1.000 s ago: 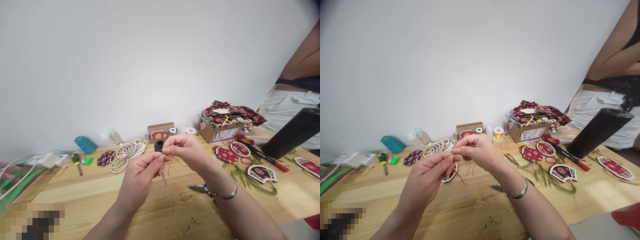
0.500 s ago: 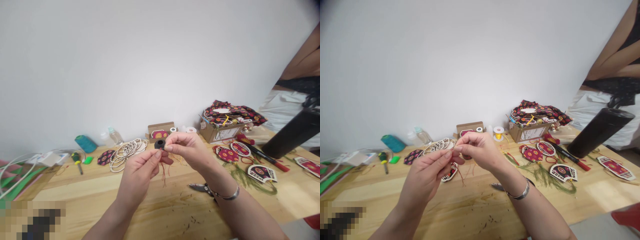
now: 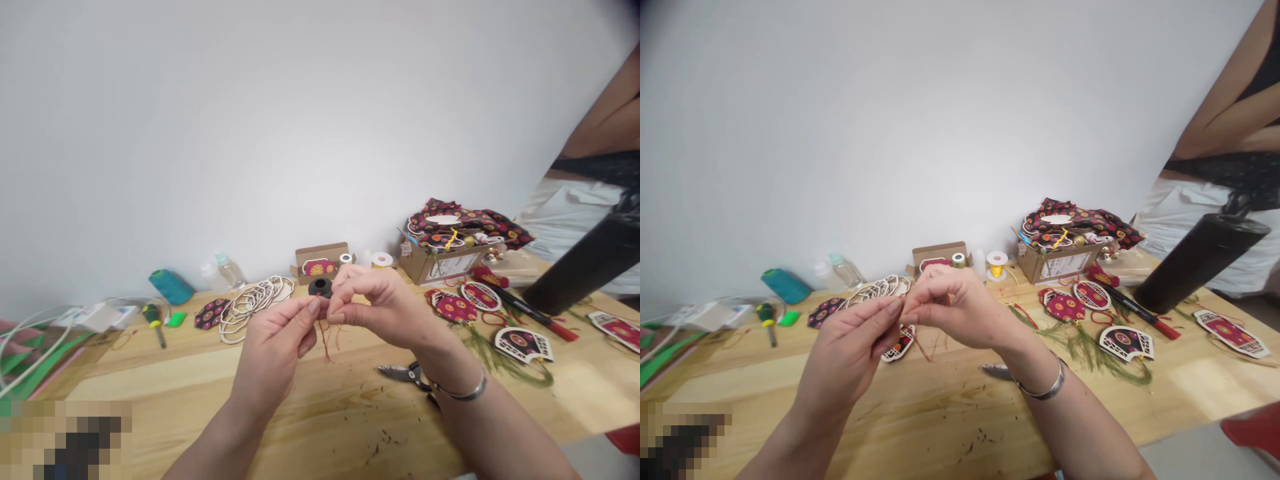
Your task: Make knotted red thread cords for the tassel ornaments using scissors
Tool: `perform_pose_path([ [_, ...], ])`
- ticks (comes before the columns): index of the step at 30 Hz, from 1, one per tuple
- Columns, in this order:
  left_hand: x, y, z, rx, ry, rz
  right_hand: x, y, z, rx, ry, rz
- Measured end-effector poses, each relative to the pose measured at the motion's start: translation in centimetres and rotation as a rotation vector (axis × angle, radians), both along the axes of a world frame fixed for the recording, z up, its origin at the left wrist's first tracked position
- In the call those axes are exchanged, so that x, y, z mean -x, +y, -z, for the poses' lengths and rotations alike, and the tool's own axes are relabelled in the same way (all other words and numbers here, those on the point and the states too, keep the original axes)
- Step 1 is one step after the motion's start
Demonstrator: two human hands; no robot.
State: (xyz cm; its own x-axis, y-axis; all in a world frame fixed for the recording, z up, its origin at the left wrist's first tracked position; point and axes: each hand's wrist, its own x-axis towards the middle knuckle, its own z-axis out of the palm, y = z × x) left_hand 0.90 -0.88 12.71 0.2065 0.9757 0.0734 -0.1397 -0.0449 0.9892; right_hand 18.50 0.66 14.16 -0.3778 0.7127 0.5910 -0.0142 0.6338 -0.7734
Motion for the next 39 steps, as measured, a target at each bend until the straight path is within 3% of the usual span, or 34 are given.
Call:
perform_pose_path([
  [5, 0.1, -0.1, 0.3, -0.028, 0.02, 0.051, 0.7, 0.3, 0.3, -0.001, 0.011, 0.178],
  [12, 0.4, 0.1, 0.5, -0.033, 0.065, 0.081, 0.7, 0.3, 0.4, 0.008, 0.001, 0.223],
  [16, 0.4, 0.1, 0.5, -0.02, 0.024, 0.081, 0.7, 0.4, 0.4, 0.072, -0.001, 0.204],
  [23, 0.3, 0.1, 0.6, -0.041, 0.018, 0.051, 0.8, 1.3, 1.1, 0.458, 0.198, -0.002],
  [32, 0.5, 0.2, 0.8, -0.082, 0.08, 0.082, 0.8, 1.2, 1.2, 0.594, 0.258, -0.082],
  [39, 0.4, -0.1, 0.5, -0.082, 0.088, 0.111, 1.1, 1.4, 1.3, 0.566, 0.229, -0.08],
])
